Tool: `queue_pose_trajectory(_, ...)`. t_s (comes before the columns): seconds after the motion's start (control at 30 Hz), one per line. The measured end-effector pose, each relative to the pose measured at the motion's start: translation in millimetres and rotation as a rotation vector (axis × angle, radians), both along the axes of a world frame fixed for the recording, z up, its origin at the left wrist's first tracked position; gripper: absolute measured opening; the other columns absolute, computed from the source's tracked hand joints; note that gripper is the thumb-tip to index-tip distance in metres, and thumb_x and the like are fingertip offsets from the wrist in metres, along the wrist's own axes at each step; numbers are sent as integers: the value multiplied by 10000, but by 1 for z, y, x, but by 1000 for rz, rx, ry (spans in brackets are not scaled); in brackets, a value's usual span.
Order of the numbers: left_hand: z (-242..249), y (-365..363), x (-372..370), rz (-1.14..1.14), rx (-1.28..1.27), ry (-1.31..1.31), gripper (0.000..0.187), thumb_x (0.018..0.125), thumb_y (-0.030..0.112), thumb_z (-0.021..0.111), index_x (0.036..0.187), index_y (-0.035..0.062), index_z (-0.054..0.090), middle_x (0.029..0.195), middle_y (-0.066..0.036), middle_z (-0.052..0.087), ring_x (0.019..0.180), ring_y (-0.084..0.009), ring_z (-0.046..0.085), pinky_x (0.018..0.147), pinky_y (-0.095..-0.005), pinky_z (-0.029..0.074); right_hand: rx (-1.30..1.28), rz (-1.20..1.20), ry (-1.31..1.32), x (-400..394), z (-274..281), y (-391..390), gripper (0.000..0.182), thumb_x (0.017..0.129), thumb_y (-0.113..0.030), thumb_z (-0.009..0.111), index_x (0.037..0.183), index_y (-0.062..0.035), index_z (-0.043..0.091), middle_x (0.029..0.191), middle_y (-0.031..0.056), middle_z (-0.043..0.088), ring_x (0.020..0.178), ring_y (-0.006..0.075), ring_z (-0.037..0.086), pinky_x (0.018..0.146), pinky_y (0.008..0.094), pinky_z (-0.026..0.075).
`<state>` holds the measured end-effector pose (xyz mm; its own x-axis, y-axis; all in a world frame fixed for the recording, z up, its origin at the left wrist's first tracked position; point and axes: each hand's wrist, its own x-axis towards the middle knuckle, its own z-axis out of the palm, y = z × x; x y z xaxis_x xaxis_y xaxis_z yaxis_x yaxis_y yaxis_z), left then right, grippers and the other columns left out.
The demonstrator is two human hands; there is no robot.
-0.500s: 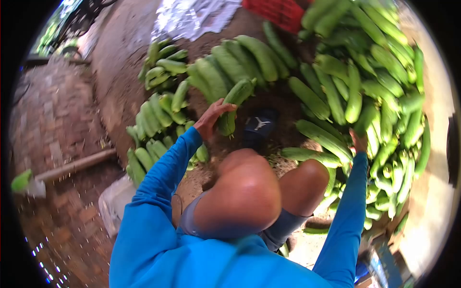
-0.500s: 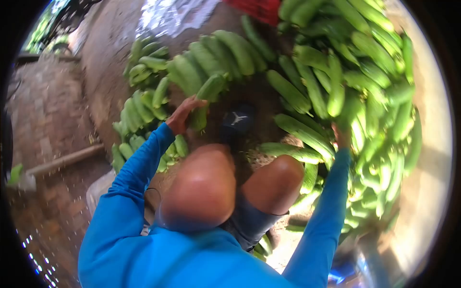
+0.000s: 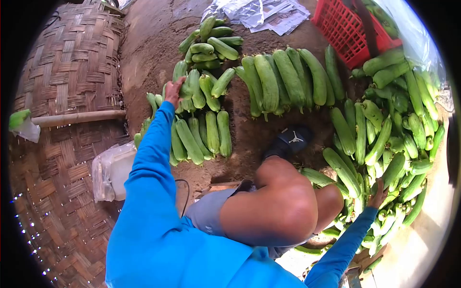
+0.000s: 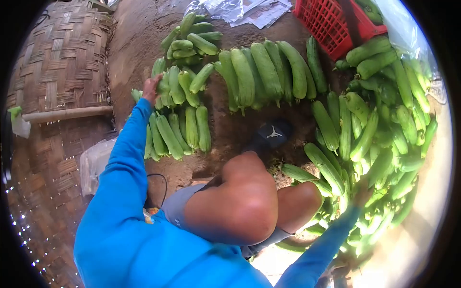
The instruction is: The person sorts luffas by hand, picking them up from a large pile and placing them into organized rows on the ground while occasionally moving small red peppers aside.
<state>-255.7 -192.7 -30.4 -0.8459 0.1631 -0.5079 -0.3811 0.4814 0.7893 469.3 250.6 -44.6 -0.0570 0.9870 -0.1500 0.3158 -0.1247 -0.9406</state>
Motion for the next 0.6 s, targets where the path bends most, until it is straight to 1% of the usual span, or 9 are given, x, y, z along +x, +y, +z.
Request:
queue_pose_trajectory(0.13, -54, -37, -23, -45, -263, 325, 709, 704, 556, 704, 1110, -2, 542, 995, -174, 618, 918, -308, 622, 828, -459, 475, -189, -131, 24, -92, 60, -40, 329, 790, -278, 699, 1039, -93, 590, 808, 8, 610, 620, 79, 558, 458, 220, 409)
queue_pose_trajectory(0.17, -46, -28, -11, -195, -451, 420, 754, 719, 590, 672, 1140, -18, 525, 1021, -203, 611, 937, -344, 612, 850, -453, 470, -257, 62, 187, -92, 50, -33, 317, 794, -279, 690, 1038, -103, 594, 784, 5, 605, 605, 81, 555, 443, 212, 399)
queue_pose_trajectory(0.2, -41, -14, 4, -366, -629, 506, 800, 733, 623, 640, 1171, -33, 508, 1048, -232, 605, 956, -380, 603, 873, -448, 464, -323, -39, 168, -124, 60, -45, 305, 801, -296, 681, 1017, -98, 595, 775, 8, 597, 602, 84, 557, 440, 212, 403)
queue_pose_trajectory(0.27, -25, 6, 22, -698, -928, 506, 802, 781, 669, 536, 1189, -22, 519, 1146, -268, 563, 1047, -421, 556, 877, -495, 455, -519, 250, 402, -158, 73, -46, 283, 851, -325, 636, 986, -82, 584, 750, 22, 581, 604, 95, 557, 453, 218, 436)
queue_pose_trajectory(0.33, -34, 18, 34, -758, -865, 624, 765, 787, 643, 544, 1160, -24, 541, 1114, -255, 568, 1019, -405, 569, 866, -488, 462, -718, 407, 523, -200, 89, -48, 315, 869, -316, 612, 1028, -50, 560, 759, 44, 585, 582, 109, 561, 409, 224, 444)
queue_pose_trajectory(0.4, -17, 30, 43, -606, -924, 897, 689, 815, 581, 550, 1125, -34, 561, 1041, -220, 587, 960, -374, 587, 840, -467, 472, -794, 455, 517, -238, 102, -58, 331, 868, -307, 607, 1048, -33, 560, 779, 54, 591, 573, 119, 562, 399, 219, 424)
queue_pose_trajectory(0.47, 9, 58, 75, -593, -460, 1087, 539, 848, 458, 580, 1092, -23, 584, 953, -187, 596, 918, -339, 593, 809, -454, 478, -781, 569, 498, -268, 112, -68, 349, 865, -308, 613, 1067, -28, 560, 789, 46, 587, 586, 110, 557, 434, 217, 431)
queue_pose_trajectory(0.53, 42, 105, 126, -697, 6, 708, 435, 868, 348, 622, 1136, 7, 589, 980, -178, 618, 904, -295, 614, 762, -385, 492, -797, 704, 466, -304, 117, -84, 367, 863, -309, 618, 1086, -23, 560, 799, 38, 584, 600, 101, 553, 469, 214, 439)
queue_pose_trajectory(0.6, 71, 134, 169, -705, 318, 18, 561, 910, 477, 545, 1247, 29, 513, 1043, -115, 613, 908, -205, 610, 759, -334, 502, -372, 919, 172, -343, 121, -103, 432, 856, -317, 639, 1157, -21, 548, 869, 34, 597, 715, 84, 563, 613, 230, 472)
